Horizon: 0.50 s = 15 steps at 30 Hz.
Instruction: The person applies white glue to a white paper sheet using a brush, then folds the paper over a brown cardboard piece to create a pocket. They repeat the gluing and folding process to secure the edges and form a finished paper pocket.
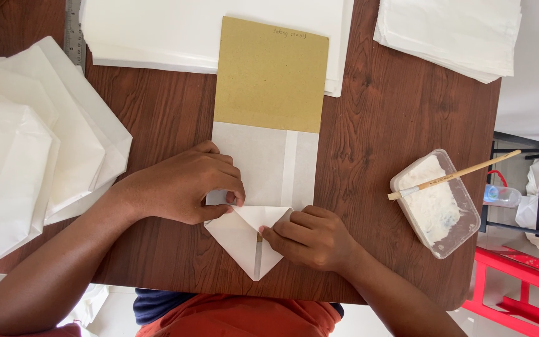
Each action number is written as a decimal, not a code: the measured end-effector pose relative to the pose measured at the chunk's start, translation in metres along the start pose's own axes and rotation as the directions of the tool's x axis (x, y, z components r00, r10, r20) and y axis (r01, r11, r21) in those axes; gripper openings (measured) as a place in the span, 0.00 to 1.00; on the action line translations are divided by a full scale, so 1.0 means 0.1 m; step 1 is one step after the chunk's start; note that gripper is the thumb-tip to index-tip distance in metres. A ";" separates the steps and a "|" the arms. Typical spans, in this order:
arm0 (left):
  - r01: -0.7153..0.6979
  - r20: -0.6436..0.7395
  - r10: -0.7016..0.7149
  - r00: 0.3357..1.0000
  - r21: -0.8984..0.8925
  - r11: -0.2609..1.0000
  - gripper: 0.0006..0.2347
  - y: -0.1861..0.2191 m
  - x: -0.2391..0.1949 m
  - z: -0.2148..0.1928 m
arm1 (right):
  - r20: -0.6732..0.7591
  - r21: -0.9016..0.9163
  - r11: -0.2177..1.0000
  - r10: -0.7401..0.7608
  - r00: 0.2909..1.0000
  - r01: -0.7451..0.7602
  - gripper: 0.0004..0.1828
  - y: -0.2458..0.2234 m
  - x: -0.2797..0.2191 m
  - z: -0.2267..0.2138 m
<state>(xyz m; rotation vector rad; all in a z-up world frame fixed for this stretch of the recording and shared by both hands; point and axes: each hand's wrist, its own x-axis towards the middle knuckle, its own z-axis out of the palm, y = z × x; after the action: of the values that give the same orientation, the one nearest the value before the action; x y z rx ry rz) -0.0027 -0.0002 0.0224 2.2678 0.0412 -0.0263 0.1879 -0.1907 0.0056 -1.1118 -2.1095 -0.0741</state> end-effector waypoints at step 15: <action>0.027 -0.020 -0.026 0.999 0.055 0.998 0.02 -0.01 -0.02 0.07 | 0.160 0.009 0.999 -0.044 0.986 0.043 0.09 -0.01 -0.09 0.08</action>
<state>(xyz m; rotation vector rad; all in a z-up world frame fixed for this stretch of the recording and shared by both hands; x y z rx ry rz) -0.0046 -0.0049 0.0168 2.3232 0.0819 -0.0198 0.1857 -0.1949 -0.0052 -1.1007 -2.2749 0.0009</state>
